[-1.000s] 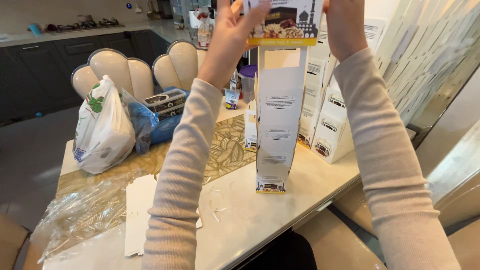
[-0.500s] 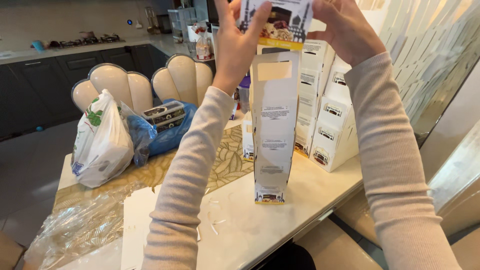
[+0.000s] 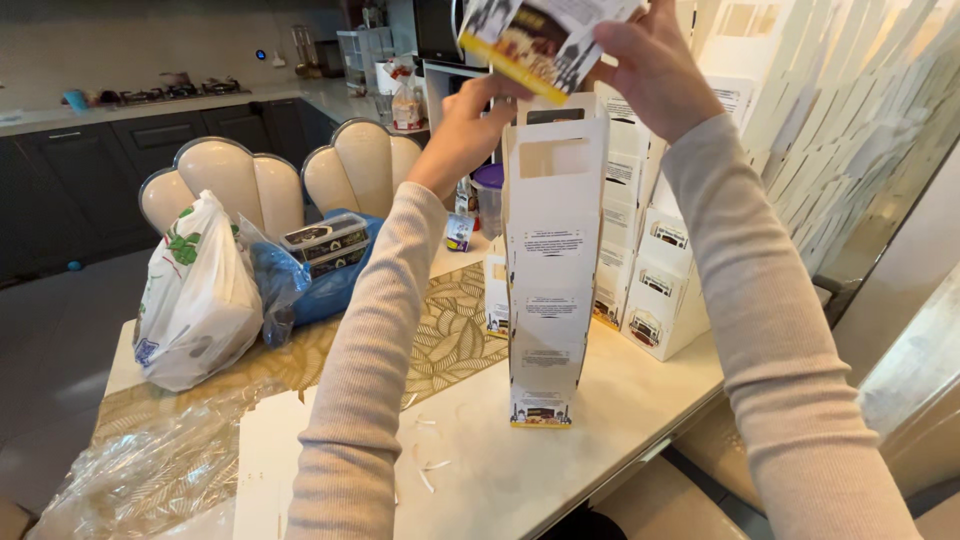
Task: The person assembles flat white paperboard boxes by folding along pre-scored lines and tucking tabs into slots to form rectangular containers. The person handles multiple boxes one at a time, stacking completed units on the table.
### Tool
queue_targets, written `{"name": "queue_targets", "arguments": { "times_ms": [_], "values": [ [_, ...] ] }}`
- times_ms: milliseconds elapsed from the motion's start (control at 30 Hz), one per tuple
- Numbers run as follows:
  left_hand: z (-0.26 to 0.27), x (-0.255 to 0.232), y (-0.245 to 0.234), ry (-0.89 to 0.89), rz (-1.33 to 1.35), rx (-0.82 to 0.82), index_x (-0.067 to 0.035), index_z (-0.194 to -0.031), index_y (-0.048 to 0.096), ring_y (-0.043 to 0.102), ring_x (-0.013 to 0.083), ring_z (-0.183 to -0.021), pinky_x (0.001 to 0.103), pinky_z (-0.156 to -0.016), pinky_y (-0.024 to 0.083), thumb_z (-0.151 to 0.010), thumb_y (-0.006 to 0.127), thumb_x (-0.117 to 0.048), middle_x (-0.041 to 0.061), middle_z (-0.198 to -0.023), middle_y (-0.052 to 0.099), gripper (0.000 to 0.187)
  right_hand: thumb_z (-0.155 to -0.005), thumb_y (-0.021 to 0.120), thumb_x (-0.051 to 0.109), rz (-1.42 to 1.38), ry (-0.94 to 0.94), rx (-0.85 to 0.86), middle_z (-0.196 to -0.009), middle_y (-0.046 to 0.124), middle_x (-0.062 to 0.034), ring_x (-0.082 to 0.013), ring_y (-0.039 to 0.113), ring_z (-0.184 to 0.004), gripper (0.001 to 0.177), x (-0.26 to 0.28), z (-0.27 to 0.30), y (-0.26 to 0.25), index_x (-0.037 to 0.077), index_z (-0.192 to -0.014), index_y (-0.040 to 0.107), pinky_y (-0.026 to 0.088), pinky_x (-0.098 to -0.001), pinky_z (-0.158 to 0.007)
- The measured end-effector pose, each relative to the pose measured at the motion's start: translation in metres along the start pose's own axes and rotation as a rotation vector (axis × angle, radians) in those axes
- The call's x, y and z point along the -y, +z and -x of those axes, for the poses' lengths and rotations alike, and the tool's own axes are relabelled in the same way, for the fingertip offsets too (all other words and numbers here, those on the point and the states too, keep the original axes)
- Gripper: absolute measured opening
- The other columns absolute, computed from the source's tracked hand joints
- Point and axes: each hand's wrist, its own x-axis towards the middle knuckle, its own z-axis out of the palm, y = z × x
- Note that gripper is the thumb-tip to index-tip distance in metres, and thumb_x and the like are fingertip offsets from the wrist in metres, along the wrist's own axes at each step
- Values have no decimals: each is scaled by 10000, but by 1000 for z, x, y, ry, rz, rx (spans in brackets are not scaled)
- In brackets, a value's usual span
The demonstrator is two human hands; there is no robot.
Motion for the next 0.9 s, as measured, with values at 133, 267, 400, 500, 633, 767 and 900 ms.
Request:
{"name": "queue_targets", "arguments": {
  "times_ms": [133,267,400,500,633,767,900],
  "values": [
    [8,-9,-7,-203,252,174,-81,-1086,725,665,223,-1110,335,-1009,482,-960,571,-244,104,-1163,759,257,-1020,680,116,97,93,-39,-1381,594,-141,-269,622,-1280,833,-7,0,2,125,-1574,58,577,-509,-1080],
    [13,-13,-13,-201,101,182,-85,-1135,714,610,212,-1067,317,-979,487,-941,545,-228,78,-1150,692,294,-1025,652,148,181,142,-37,-1419,585,-128,-256,619,-1297,757,-4,9,-10,96,-1573,132,559,-485,-1078],
    [23,-6,-11,-187,23,169,-88,-1162,656,486,201,-1025,296,-952,434,-925,567,-217,51,-1175,597,284,-1082,631,165,267,166,30,-1473,595,-113,-242,633,-1336,519,7,17,-30,22,-1522,396,518,-457,-1123],
    [28,4,-6,-178,64,128,-83,-1118,651,501,196,-1026,299,-932,441,-925,549,-186,45,-1212,577,241,-1073,621,149,295,196,4,-1422,606,-84,-226,637,-1297,418,18,26,-36,28,-1459,517,543,-434,-1125],
    [27,15,-2,-86,-11,42,-64,-1081,654,562,208,-1041,318,-926,478,-934,516,-116,101,-1221,544,208,-1042,608,130,366,174,88,-1435,585,-57,-234,614,-1280,467,30,38,-38,64,-1489,490,533,-413,-1114],
    [29,20,-6,-182,4,38,-60,-1091,647,583,238,-985,331,-905,488,-929,483,-105,127,-1208,545,235,-995,673,109,761,207,101,-1453,601,-100,-287,611,-1335,509,29,42,-39,41,-1473,511,449,-404,-1153],
    [27,18,-6,-144,42,14,-73,-1159,661,575,247,-1090,331,-986,460,-1016,469,-231,123,-1227,573,287,-916,782,115,748,261,94,-1469,539,-184,-341,580,-1388,824,16,41,-37,39,-1572,289,437,-435,-1134]
  ]
}}
